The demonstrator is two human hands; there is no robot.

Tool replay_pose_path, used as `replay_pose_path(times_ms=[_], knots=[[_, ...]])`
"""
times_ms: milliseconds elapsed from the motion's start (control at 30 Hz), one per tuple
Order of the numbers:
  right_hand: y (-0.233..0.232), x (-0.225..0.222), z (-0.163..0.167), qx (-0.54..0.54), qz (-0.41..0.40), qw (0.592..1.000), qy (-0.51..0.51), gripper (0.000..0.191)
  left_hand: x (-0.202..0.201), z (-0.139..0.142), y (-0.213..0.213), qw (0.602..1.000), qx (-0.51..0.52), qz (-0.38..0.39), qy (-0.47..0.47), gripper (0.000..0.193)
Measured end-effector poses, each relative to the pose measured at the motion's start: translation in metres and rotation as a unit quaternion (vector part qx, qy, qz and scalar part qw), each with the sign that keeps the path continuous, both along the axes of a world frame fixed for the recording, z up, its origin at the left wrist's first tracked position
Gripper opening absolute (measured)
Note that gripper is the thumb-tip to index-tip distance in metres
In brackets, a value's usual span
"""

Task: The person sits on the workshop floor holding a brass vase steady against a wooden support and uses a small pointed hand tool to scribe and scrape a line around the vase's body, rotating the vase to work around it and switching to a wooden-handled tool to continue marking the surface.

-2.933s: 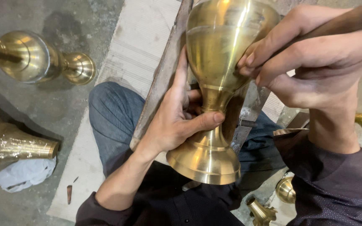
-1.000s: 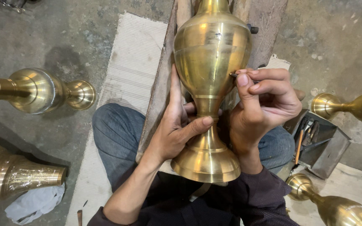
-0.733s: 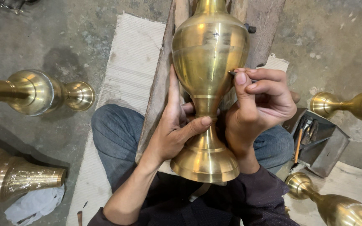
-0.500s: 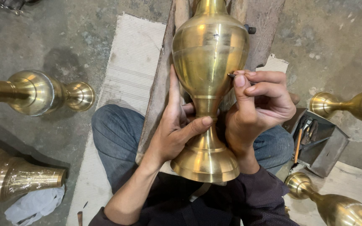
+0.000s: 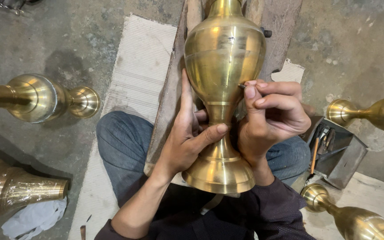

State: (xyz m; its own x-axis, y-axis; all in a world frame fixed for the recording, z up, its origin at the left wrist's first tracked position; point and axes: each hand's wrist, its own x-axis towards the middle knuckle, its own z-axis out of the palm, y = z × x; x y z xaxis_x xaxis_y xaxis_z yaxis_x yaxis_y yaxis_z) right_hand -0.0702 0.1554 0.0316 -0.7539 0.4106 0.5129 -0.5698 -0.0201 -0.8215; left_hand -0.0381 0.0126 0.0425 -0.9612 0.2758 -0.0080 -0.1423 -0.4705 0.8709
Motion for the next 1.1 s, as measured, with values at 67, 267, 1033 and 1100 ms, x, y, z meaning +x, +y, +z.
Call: replay_pose_path(times_ms=[67, 267, 1033, 1100], knots=[[-0.0005, 0.0002, -0.0006, 0.002, 0.002, 1.0, 0.006, 0.027, 0.0006, -0.0002, 0.0004, 1.0, 0.003, 0.004, 0.005, 0.117], [-0.0014, 0.0012, -0.0015, 0.026, -0.003, 1.0, 0.013, 0.027, 0.0017, -0.0007, 0.0009, 1.0, 0.01, 0.009, 0.005, 0.117], [0.0012, 0.0022, -0.002, 0.062, -0.006, 0.998, 0.024, 0.027, 0.0022, -0.0007, 0.0012, 1.0, 0.004, 0.013, 0.015, 0.115], [0.0016, 0.003, -0.0012, 0.075, -0.005, 0.997, 0.026, 0.027, 0.0023, -0.0003, 0.0011, 1.0, 0.002, 0.012, 0.011, 0.116]])
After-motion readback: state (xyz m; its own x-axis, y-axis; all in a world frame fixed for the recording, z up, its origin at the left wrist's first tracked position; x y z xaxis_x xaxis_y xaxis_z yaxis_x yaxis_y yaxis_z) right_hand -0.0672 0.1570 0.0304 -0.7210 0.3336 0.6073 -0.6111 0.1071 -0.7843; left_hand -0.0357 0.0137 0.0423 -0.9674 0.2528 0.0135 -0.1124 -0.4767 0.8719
